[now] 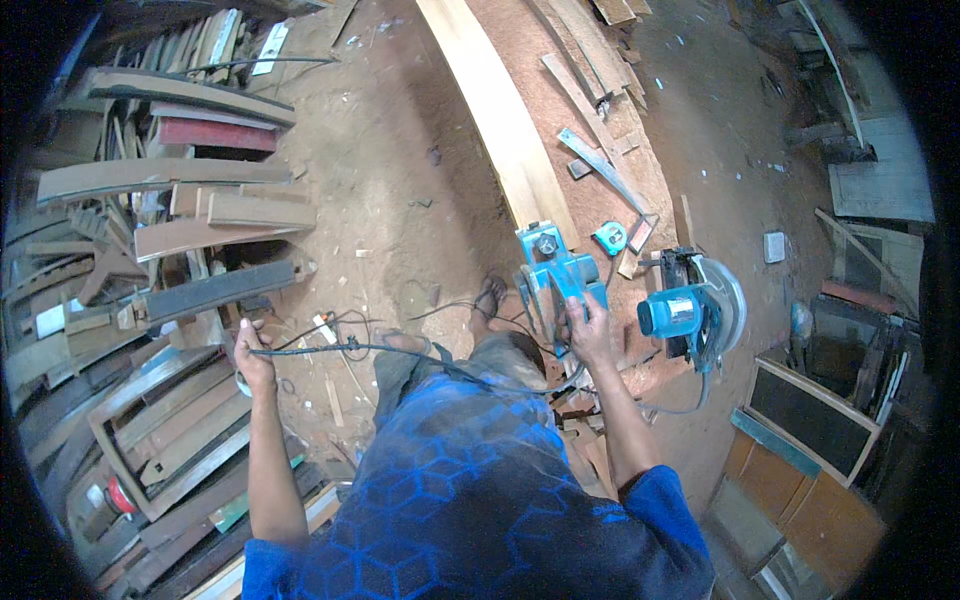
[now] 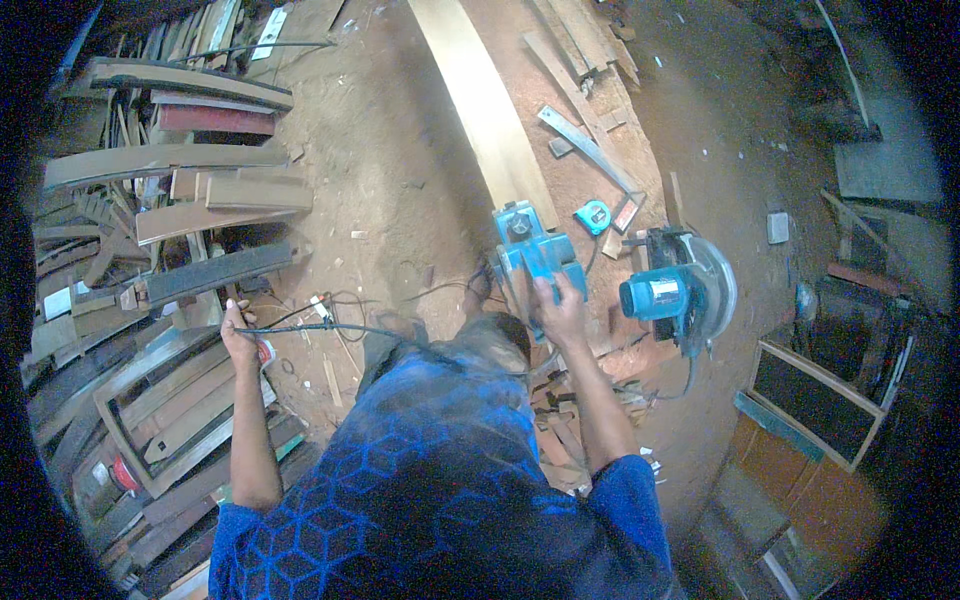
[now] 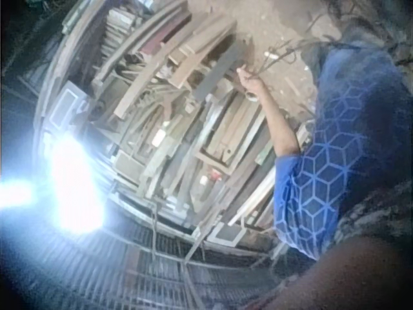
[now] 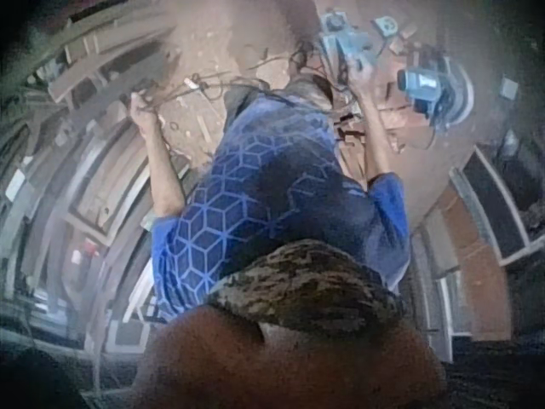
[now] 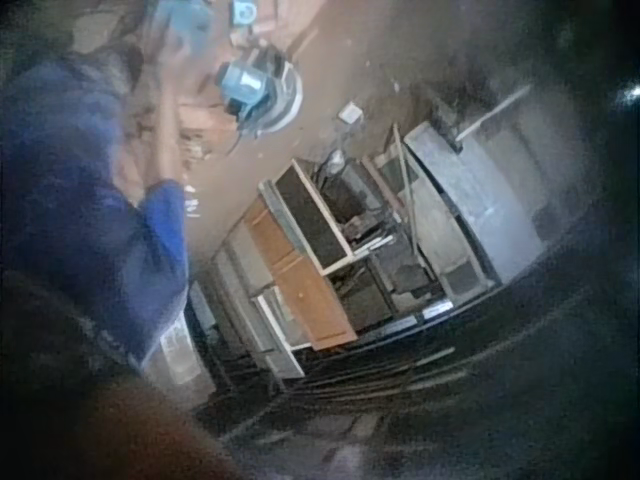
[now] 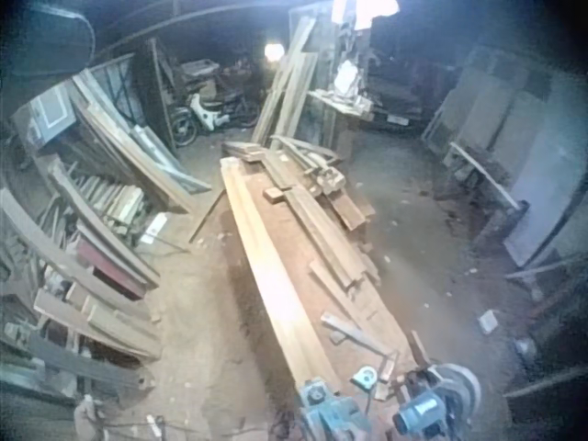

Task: The person uses a circular saw to cut a long wooden plank on a workbench. They then move the cut piece aside and use a handheld electric planer to smooth the surface of the remaining plank. The person handles various pieces of wood and tools in a cluttered workshop environment.

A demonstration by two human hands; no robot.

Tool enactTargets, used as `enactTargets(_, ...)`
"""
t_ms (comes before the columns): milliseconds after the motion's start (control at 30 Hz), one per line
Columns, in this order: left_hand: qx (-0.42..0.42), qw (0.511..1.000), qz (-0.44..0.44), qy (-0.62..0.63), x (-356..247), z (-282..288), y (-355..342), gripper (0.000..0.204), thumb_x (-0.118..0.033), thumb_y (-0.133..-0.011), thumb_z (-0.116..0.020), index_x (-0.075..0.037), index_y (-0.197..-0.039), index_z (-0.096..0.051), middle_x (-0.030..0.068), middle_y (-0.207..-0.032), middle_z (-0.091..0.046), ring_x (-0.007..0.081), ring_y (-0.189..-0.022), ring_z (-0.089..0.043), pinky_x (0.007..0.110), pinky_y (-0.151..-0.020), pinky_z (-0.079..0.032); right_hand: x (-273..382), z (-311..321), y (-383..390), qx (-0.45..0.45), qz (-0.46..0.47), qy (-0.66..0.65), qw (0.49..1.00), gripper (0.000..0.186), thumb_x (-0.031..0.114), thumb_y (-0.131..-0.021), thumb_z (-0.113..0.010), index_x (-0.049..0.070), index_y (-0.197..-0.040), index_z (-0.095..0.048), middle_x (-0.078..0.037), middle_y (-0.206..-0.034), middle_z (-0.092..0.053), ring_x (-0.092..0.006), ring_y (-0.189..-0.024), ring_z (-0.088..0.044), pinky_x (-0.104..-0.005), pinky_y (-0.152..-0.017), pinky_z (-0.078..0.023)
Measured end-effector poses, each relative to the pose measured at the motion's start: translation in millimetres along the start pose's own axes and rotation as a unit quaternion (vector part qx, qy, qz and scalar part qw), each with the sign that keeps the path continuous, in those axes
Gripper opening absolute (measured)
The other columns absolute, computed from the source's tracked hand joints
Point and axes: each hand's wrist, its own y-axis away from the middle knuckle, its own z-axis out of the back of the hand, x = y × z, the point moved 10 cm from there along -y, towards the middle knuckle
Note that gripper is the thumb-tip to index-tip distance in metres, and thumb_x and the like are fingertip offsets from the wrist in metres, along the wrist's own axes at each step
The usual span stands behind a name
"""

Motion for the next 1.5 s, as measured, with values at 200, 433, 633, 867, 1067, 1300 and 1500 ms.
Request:
enactTargets(200,-0.015,0.999,-0.017,-0.029,19.5,-7.6,18.7,0.049,-0.045,-0.109,-0.048,-0.002,-0.097,-0.07,-0.0029,-0.065,-0.055,0.0051,-0.058,-0.047,0.022,-0.055,-0.035,7.0,-30.0,-37.6,0.007,-0.041,-0.065,0.997,0.035,0.039,-0.105,-0.057,0.005,-0.098,-0.062,-0.001,-0.068,-0.058,-0.0077,-0.054,-0.054,-0.0252,-0.05,-0.043)
enactTargets(433,-0.02,1.0,-0.006,-0.024,49.1,-11.2,34.2,0.047,-0.042,-0.109,-0.051,-0.002,-0.095,-0.071,-0.003,-0.065,-0.054,0.0051,-0.059,-0.048,0.022,-0.056,-0.036,37.4,-45.4,-84.1,0.009,0.003,-0.054,0.999,0.04,0.041,-0.105,-0.056,0.005,-0.087,-0.061,-0.001,-0.064,-0.058,-0.0074,-0.052,-0.054,-0.0254,-0.049,-0.042)
enactTargets(633,-0.027,0.999,0.019,-0.025,51.0,-34.3,40.7,0.049,-0.042,-0.109,-0.049,-0.001,-0.096,-0.072,-0.0044,-0.065,-0.051,0.0051,-0.057,-0.046,0.024,-0.053,-0.034,54.5,-58.0,-118.6,0.015,0.036,-0.052,0.998,0.042,0.042,-0.106,-0.055,0.006,-0.084,-0.06,-0.001,-0.062,-0.057,-0.0083,-0.048,-0.052,-0.0254,-0.046,-0.041)
enactTargets(867,-0.024,1.0,-0.003,-0.012,44.9,-56.4,43.1,0.049,-0.045,-0.109,-0.049,-0.004,-0.093,-0.071,-0.0033,-0.066,-0.053,0.0064,-0.057,-0.046,0.024,-0.054,-0.034,61.7,-72.2,-170.1,0.011,0.063,-0.038,0.997,0.048,0.047,-0.103,-0.058,0.006,-0.079,-0.06,-0.003,-0.06,-0.057,-0.0097,-0.047,-0.054,-0.027,-0.044,-0.042)
enactTargets(1067,0.025,0.997,0.026,0.061,24.1,-87.9,44.0,0.044,-0.038,-0.11,-0.048,-0.004,-0.092,-0.07,-0.0032,-0.074,-0.062,0.0033,-0.061,-0.048,0.021,-0.054,-0.034,76.1,-86.8,-227.0,0.001,0.086,-0.022,0.996,0.05,0.05,-0.102,-0.058,0.006,-0.079,-0.061,-0.002,-0.058,-0.058,-0.0112,-0.045,-0.055,-0.0278,-0.043,-0.043)
enactTargets(1300,0.008,0.998,0.059,0.002,42.3,-118.3,4.0,0.053,-0.045,-0.109,-0.048,0.002,-0.098,-0.071,0.0048,-0.076,-0.064,0.0106,-0.069,-0.058,0.026,-0.06,-0.047,111.0,-112.7,-299.9,-0.006,0.099,0.0,0.995,0.05,0.05,-0.102,-0.059,0.006,-0.079,-0.062,-0.002,-0.059,-0.06,-0.0105,-0.046,-0.056,-0.0271,-0.043,-0.043)
enactTargets(1500,0.035,0.993,0.115,0.016,32.5,-178.0,-81.1,0.06,-0.051,-0.108,-0.046,0.0,-0.093,-0.073,0.0013,-0.07,-0.062,0.0074,-0.061,-0.051,0.024,-0.056,-0.04,131.1,-139.5,-373.7,-0.006,0.094,-0.008,0.996,0.049,0.05,-0.102,-0.059,0.007,-0.078,-0.061,-0.002,-0.059,-0.059,-0.0098,-0.048,-0.056,-0.026,-0.045,-0.042)
